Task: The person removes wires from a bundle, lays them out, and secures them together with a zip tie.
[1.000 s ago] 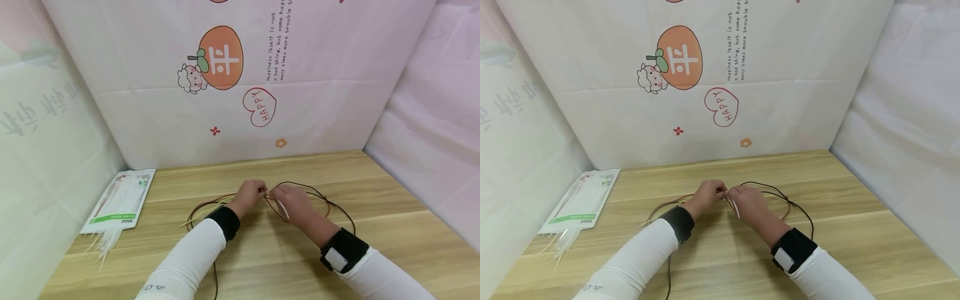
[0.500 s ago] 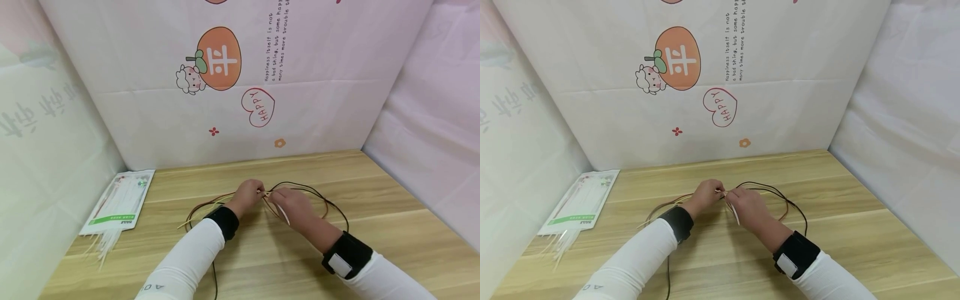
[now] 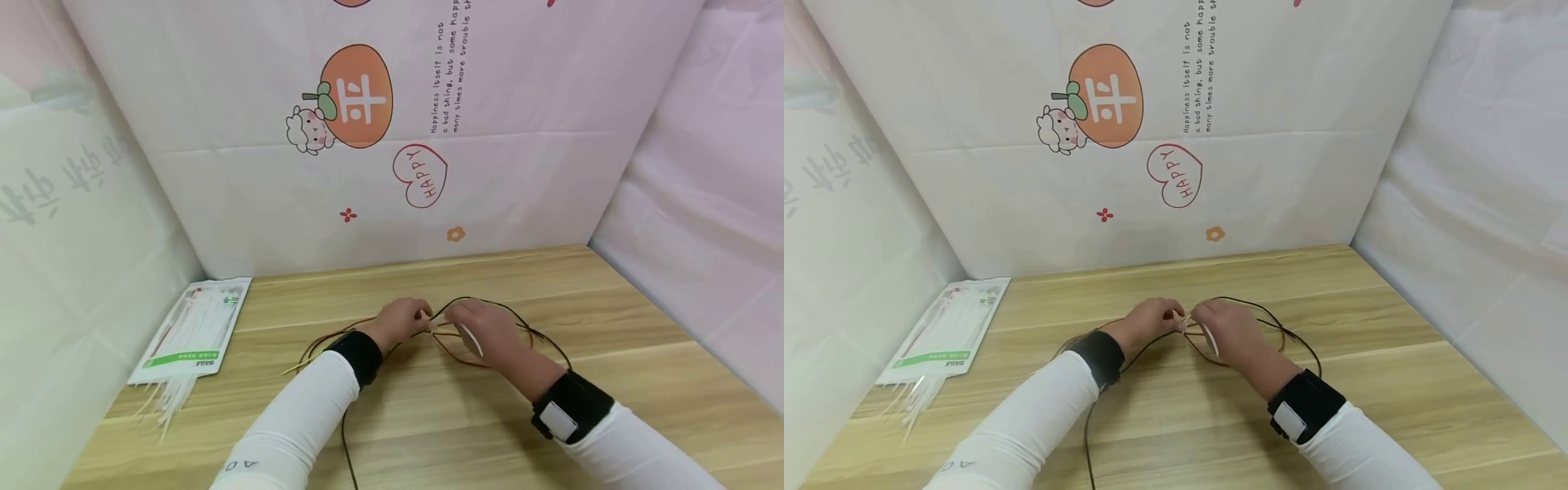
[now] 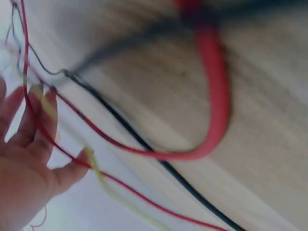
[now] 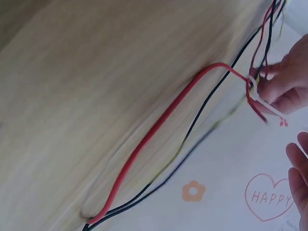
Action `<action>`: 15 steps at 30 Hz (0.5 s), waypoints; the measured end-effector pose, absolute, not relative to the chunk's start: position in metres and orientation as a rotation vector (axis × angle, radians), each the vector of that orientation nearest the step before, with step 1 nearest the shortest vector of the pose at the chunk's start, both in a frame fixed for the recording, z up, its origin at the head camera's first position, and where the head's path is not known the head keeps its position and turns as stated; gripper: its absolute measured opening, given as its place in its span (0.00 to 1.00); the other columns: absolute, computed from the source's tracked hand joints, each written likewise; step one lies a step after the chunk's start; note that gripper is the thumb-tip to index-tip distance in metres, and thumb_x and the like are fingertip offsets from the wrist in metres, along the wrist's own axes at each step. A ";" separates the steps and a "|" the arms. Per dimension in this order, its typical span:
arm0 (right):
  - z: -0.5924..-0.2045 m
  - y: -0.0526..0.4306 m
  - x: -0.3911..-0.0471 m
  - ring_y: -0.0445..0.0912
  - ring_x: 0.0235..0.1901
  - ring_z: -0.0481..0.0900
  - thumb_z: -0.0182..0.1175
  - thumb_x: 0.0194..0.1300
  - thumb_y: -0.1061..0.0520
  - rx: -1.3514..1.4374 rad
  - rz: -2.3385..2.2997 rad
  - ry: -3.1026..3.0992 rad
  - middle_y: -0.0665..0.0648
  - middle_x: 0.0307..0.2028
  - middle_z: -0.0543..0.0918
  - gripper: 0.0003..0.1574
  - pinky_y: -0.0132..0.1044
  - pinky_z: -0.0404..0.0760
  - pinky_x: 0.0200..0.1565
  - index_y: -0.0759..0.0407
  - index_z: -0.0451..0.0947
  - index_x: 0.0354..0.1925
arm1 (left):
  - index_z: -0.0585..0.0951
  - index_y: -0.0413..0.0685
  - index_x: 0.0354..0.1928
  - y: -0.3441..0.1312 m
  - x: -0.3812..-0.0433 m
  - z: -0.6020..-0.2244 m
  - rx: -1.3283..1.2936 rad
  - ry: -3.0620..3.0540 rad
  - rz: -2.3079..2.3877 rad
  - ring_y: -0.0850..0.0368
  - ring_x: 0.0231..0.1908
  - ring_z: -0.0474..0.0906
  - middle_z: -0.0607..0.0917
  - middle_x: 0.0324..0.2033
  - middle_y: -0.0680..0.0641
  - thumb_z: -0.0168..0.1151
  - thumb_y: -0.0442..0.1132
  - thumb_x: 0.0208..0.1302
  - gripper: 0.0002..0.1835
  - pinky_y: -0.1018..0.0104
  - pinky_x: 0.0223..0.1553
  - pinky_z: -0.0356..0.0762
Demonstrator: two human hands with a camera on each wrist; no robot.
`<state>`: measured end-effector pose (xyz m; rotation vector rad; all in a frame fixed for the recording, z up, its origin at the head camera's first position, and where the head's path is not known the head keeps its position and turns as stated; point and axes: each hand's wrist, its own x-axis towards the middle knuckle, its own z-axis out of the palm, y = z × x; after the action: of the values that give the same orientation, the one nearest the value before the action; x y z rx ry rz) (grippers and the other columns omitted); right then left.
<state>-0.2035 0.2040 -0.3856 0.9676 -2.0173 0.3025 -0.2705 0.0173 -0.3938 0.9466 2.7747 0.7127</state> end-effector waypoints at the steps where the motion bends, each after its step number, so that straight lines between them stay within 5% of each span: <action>1: -0.385 0.204 -0.204 0.44 0.21 0.78 0.38 0.78 0.48 0.962 0.311 -2.017 0.55 0.29 0.83 0.26 0.33 0.70 0.16 0.58 0.77 0.33 | 0.81 0.46 0.50 0.016 -0.270 -0.392 0.960 2.740 0.728 0.56 0.39 0.78 0.83 0.38 0.48 0.63 0.41 0.66 0.13 0.62 0.45 0.75; 10: -0.385 0.202 -0.203 0.45 0.26 0.82 0.46 0.76 0.53 0.997 0.298 -1.981 0.51 0.31 0.84 0.19 0.34 0.74 0.19 0.55 0.79 0.32 | 0.84 0.45 0.34 0.019 -0.267 -0.397 1.054 2.685 0.637 0.62 0.30 0.70 0.79 0.28 0.54 0.64 0.34 0.62 0.01 0.70 0.38 0.70; 15: -0.388 0.200 -0.197 0.46 0.31 0.83 0.55 0.66 0.62 1.078 0.271 -2.008 0.52 0.31 0.84 0.07 0.38 0.80 0.28 0.57 0.79 0.33 | 0.78 0.47 0.24 0.022 -0.271 -0.404 1.049 2.761 0.518 0.61 0.24 0.65 0.71 0.19 0.56 0.60 0.34 0.62 0.08 0.70 0.30 0.65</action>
<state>-0.1970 0.2003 -0.3880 1.0776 -2.0079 0.2715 -0.2710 0.0220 -0.4041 1.0493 2.7611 0.5181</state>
